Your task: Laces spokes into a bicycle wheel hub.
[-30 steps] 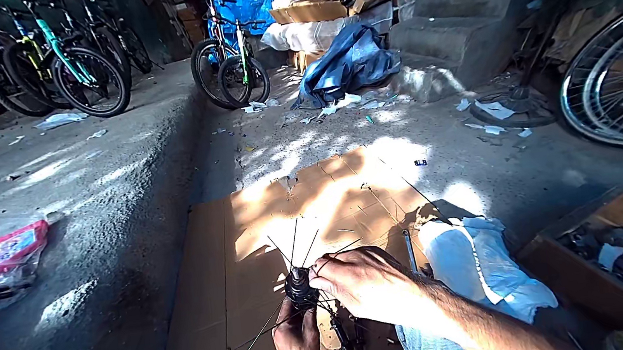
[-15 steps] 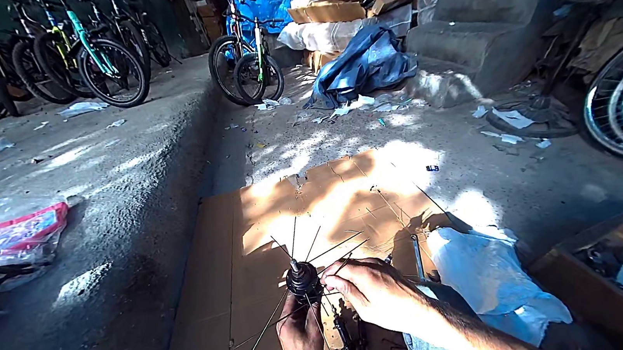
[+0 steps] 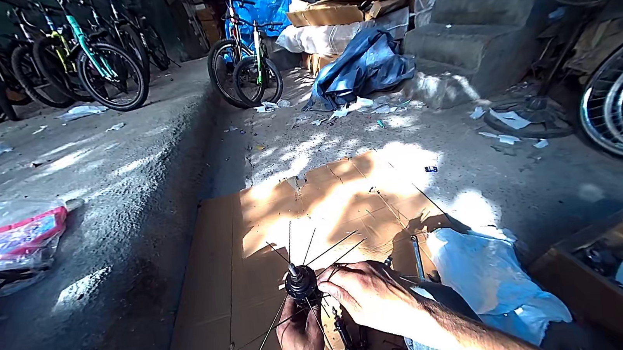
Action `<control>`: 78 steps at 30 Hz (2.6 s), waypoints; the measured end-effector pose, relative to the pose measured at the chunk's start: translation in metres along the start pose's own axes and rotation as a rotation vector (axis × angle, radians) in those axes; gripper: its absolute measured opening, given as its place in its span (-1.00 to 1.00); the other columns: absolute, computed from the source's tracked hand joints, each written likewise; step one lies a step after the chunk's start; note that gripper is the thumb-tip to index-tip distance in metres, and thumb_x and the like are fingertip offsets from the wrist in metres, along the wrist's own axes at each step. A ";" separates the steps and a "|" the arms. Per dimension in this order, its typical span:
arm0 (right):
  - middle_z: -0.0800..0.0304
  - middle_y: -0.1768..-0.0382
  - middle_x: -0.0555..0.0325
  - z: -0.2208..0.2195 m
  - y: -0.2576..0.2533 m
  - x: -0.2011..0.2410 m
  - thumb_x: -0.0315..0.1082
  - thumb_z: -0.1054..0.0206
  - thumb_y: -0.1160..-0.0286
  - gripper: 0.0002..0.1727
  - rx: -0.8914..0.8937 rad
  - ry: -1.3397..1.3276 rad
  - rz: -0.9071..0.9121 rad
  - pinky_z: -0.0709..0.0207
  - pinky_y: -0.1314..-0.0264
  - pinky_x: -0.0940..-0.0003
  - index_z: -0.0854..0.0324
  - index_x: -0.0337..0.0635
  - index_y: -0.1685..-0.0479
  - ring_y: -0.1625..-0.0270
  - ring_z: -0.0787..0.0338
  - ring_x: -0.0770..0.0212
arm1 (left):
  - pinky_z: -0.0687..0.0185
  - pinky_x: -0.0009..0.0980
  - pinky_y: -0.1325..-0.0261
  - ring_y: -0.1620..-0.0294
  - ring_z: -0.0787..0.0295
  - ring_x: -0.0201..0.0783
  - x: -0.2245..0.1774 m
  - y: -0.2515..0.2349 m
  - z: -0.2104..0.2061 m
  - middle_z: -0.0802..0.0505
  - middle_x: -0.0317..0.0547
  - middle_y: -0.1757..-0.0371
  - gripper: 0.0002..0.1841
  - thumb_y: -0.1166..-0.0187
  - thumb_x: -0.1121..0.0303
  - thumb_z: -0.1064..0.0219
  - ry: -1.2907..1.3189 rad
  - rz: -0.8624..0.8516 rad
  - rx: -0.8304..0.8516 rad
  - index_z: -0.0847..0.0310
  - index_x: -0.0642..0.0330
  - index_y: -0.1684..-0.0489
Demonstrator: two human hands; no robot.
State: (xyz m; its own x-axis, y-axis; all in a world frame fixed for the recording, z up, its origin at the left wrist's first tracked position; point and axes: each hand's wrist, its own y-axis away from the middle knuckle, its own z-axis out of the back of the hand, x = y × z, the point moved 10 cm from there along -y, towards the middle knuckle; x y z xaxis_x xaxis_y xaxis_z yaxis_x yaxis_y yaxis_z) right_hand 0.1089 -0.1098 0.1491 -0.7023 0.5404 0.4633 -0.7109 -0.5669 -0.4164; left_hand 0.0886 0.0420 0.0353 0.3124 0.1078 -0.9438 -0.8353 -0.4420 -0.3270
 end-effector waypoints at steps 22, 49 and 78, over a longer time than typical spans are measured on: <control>-0.76 -0.04 -0.11 -0.023 0.011 -0.019 -0.24 -0.13 -0.65 -0.64 0.335 0.240 -0.069 -0.70 0.13 -0.12 -0.53 -0.13 -0.32 0.10 -0.85 -0.14 | -0.76 -0.43 -0.26 -0.05 -0.84 -0.46 0.023 0.011 -0.022 -0.90 -0.16 0.01 -0.60 -0.37 0.42 -0.49 -0.253 0.141 0.257 -0.66 0.31 -0.21; -0.82 0.19 0.05 -0.044 0.006 -0.041 -0.06 -0.21 -0.54 -0.67 0.099 0.211 -0.214 -0.47 -0.34 -0.11 -0.71 -0.10 0.07 -0.04 -0.80 -0.01 | -0.84 -0.42 0.04 0.19 -0.88 -0.42 0.023 0.008 -0.018 -0.92 -0.18 0.14 -0.58 -0.20 0.55 -0.50 -0.208 0.178 0.258 -0.72 0.30 -0.11; -0.76 -0.21 0.12 -0.035 0.010 -0.040 -0.16 -0.34 -0.40 -0.42 -0.003 0.219 -0.127 -0.44 -0.47 -0.15 -0.50 0.07 -0.51 -0.25 -0.75 0.03 | -0.86 -0.40 0.08 0.26 -0.89 -0.37 0.021 0.016 -0.025 -0.92 -0.13 0.27 -0.63 -0.15 0.61 -0.48 -0.085 0.220 0.363 -0.68 0.38 0.01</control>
State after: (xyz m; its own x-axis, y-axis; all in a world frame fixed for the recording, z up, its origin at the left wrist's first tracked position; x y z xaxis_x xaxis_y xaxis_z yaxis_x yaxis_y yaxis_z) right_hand 0.1290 -0.1150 0.0991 -0.5983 0.7292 0.3321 -0.7940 -0.4837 -0.3683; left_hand 0.0928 0.0148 0.0116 0.0832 0.1259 -0.9885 -0.9875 -0.1229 -0.0988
